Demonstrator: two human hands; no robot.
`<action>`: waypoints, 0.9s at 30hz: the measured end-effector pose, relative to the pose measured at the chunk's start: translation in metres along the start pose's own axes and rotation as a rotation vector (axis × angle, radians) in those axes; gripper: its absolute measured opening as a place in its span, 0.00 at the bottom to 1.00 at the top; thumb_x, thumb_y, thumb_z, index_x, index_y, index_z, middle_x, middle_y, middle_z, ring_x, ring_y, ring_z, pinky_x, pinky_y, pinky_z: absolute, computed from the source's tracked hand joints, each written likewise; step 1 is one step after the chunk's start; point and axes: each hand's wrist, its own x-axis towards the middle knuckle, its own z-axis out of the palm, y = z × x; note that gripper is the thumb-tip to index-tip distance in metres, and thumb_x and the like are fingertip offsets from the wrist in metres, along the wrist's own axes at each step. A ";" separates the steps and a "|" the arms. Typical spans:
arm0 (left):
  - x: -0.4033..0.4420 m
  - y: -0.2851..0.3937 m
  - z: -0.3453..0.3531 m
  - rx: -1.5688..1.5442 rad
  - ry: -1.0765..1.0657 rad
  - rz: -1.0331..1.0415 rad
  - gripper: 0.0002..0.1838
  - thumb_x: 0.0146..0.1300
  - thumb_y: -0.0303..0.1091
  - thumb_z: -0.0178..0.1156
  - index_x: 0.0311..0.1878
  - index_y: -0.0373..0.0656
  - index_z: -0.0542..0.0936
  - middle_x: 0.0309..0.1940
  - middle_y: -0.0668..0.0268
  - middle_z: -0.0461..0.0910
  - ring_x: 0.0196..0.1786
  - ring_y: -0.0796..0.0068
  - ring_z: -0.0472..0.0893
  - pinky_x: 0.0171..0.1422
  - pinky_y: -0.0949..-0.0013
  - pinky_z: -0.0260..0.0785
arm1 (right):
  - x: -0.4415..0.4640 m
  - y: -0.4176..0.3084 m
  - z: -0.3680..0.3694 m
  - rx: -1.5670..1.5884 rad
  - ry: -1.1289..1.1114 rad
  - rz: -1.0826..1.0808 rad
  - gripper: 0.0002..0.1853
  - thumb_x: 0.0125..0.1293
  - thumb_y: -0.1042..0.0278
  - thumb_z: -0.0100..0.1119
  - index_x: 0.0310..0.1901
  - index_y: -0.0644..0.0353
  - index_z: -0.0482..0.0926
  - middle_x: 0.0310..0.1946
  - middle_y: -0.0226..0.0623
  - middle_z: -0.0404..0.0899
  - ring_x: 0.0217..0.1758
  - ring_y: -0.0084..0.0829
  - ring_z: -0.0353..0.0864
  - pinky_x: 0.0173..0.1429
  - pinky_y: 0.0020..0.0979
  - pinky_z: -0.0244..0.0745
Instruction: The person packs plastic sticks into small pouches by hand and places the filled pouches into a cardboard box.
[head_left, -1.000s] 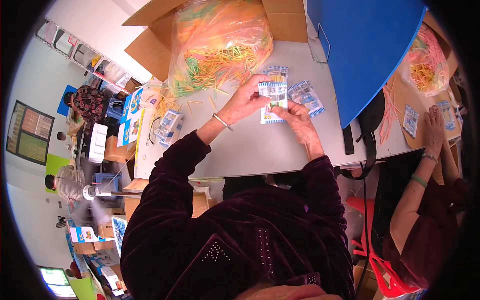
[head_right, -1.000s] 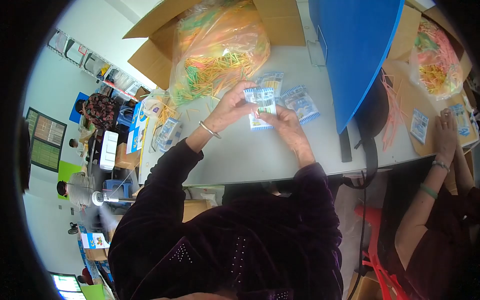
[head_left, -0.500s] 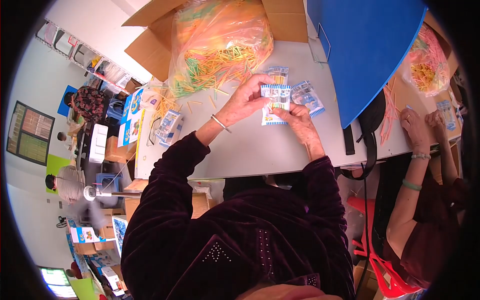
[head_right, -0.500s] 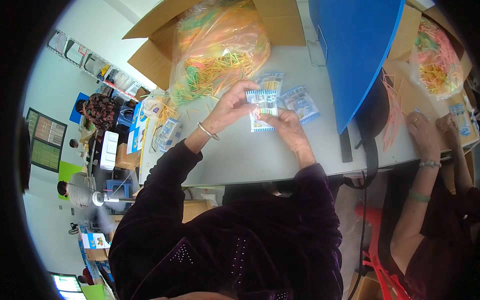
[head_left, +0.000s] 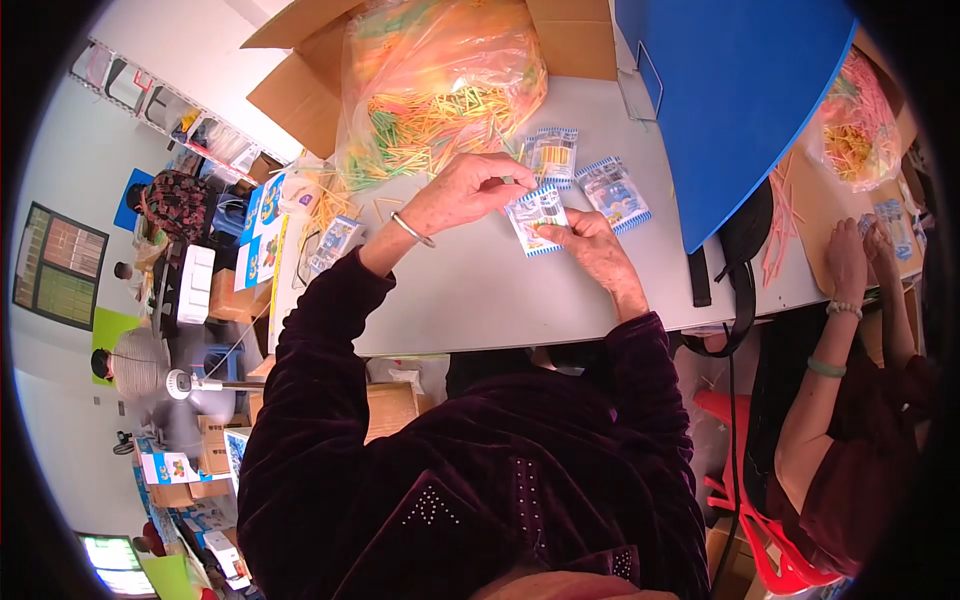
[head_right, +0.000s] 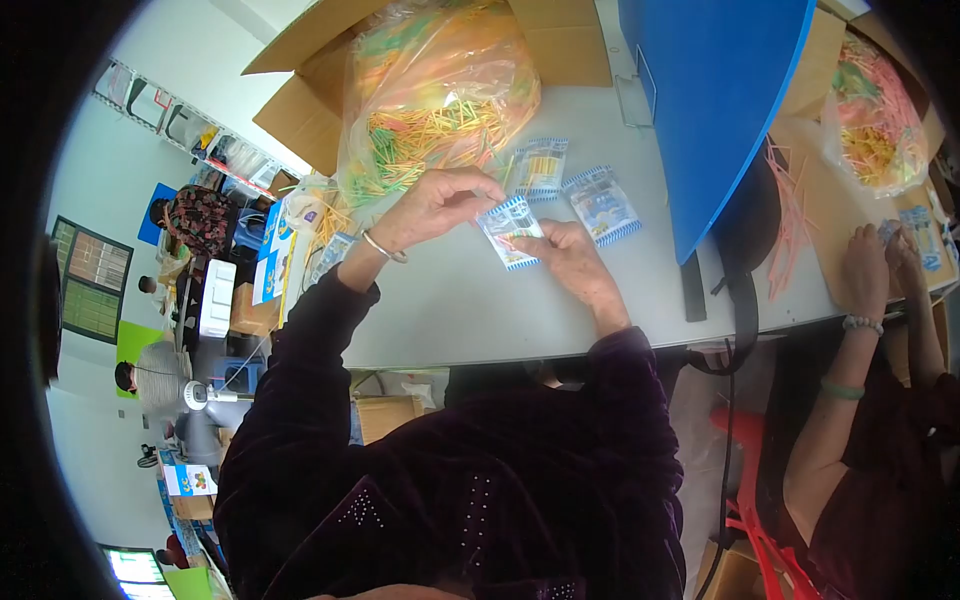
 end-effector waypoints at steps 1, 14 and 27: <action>0.000 0.004 -0.001 0.000 0.000 -0.003 0.09 0.61 0.23 0.56 0.45 0.36 0.76 0.36 0.68 0.77 0.37 0.81 0.76 0.42 0.77 0.69 | 0.001 0.002 -0.002 -0.030 -0.026 -0.016 0.11 0.62 0.68 0.59 0.43 0.66 0.80 0.29 0.29 0.80 0.29 0.15 0.73 0.35 0.20 0.70; 0.016 -0.001 0.002 0.237 -0.022 0.015 0.03 0.56 0.25 0.57 0.34 0.38 0.76 0.28 0.66 0.77 0.30 0.80 0.76 0.37 0.74 0.69 | 0.005 0.007 -0.006 -0.181 -0.017 -0.083 0.12 0.62 0.67 0.57 0.44 0.66 0.79 0.30 0.28 0.79 0.33 0.15 0.72 0.40 0.20 0.68; 0.001 -0.015 -0.004 -0.028 0.134 -0.023 0.12 0.60 0.27 0.57 0.47 0.38 0.73 0.43 0.67 0.77 0.50 0.79 0.74 0.56 0.72 0.65 | 0.014 0.013 -0.007 0.075 0.055 -0.100 0.13 0.61 0.67 0.59 0.44 0.65 0.79 0.32 0.30 0.81 0.32 0.17 0.76 0.38 0.21 0.71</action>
